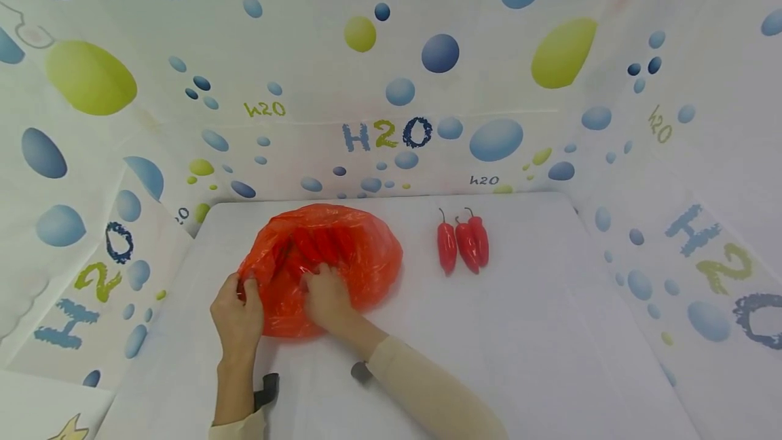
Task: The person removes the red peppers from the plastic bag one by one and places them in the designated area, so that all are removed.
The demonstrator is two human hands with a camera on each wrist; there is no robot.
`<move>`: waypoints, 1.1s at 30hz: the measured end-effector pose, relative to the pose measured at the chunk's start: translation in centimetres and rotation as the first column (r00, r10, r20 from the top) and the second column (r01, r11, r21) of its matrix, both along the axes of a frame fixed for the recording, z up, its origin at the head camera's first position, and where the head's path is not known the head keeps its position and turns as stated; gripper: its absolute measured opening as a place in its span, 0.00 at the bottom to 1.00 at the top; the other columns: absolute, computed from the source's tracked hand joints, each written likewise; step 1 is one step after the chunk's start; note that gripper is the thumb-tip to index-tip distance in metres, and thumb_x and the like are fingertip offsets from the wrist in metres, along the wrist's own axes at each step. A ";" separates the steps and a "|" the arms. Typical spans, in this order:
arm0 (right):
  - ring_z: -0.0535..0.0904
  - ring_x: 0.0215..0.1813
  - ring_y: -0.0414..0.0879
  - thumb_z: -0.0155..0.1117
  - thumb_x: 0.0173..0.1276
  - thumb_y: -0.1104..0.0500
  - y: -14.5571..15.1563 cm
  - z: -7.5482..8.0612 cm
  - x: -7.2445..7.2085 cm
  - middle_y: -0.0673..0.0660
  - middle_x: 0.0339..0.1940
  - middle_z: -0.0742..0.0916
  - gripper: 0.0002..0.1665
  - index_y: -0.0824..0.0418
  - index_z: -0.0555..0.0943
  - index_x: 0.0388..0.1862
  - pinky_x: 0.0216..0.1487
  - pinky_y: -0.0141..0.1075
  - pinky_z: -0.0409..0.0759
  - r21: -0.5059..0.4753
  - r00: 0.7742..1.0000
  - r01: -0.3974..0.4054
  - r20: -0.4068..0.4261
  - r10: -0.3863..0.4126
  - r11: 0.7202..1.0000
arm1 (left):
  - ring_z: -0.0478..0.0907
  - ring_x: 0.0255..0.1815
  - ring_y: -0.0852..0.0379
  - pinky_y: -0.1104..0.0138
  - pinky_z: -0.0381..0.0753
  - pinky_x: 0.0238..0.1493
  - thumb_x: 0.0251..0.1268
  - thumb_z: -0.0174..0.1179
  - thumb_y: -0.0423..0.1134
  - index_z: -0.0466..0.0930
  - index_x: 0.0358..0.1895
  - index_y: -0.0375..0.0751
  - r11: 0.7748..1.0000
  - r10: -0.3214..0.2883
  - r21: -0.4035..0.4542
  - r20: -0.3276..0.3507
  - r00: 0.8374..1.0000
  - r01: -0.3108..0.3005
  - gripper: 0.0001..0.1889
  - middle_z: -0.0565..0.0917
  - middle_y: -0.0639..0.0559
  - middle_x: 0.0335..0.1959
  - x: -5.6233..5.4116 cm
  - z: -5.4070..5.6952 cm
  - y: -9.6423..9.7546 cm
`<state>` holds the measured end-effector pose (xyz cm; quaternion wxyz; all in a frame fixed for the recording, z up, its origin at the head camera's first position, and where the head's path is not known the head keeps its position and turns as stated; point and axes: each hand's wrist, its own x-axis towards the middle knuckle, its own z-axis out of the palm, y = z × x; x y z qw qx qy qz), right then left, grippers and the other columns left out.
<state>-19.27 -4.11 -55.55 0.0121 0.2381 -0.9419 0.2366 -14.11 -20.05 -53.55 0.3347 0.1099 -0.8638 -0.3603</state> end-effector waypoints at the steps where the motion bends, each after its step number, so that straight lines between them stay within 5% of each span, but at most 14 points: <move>1: 0.79 0.45 0.47 0.72 0.65 0.58 0.1 0.0 0.0 0.54 0.48 0.84 0.06 0.47 0.86 0.39 0.56 0.41 0.83 -0.014 1.000 0.000 0.005 0.000 1.000 | 0.82 0.36 0.42 0.72 0.74 0.42 0.80 0.55 0.37 0.82 0.46 0.29 1.000 0.000 -0.001 -0.001 1.000 0.000 0.13 0.86 0.36 0.39 0.0 0.0 0.0; 6: 0.81 0.45 0.46 0.72 0.65 0.61 0.5 0.2 0.1 0.53 0.47 0.85 0.07 0.50 0.88 0.40 0.57 0.40 0.83 -0.086 1.000 -0.001 0.025 0.004 0.996 | 0.81 0.35 0.42 0.76 0.71 0.41 0.80 0.55 0.37 0.82 0.46 0.29 1.000 0.002 -0.004 -0.008 1.000 -0.002 0.12 0.86 0.36 0.38 0.1 0.1 0.1; 14: 0.84 0.48 0.48 0.71 0.65 0.61 0.9 0.2 0.4 0.54 0.49 0.86 0.08 0.52 0.91 0.42 0.54 0.40 0.85 -0.163 1.000 0.009 0.008 -0.008 0.987 | 0.81 0.36 0.40 0.60 0.79 0.41 0.80 0.54 0.37 0.82 0.47 0.28 1.000 0.005 -0.003 -0.005 1.000 -0.005 0.13 0.86 0.35 0.39 0.0 0.1 0.2; 22: 0.84 0.53 0.49 0.71 0.66 0.61 1.3 0.0 0.6 0.54 0.51 0.88 0.09 0.53 0.91 0.44 0.58 0.42 0.84 -0.226 1.000 0.009 0.015 -0.006 0.974 | 0.81 0.35 0.42 0.78 0.70 0.41 0.80 0.55 0.37 0.82 0.46 0.28 1.000 -0.002 -0.013 -0.012 1.000 0.002 0.12 0.85 0.36 0.38 0.0 0.0 0.0; 33: 0.83 0.56 0.48 0.72 0.67 0.60 2.1 0.5 0.9 0.53 0.53 0.87 0.09 0.51 0.91 0.45 0.58 0.41 0.84 -0.254 0.999 0.032 0.034 -0.025 0.967 | 0.81 0.36 0.41 0.73 0.73 0.42 0.80 0.54 0.36 0.82 0.47 0.28 1.000 0.000 -0.010 0.003 1.000 0.000 0.12 0.86 0.36 0.39 0.0 0.0 0.1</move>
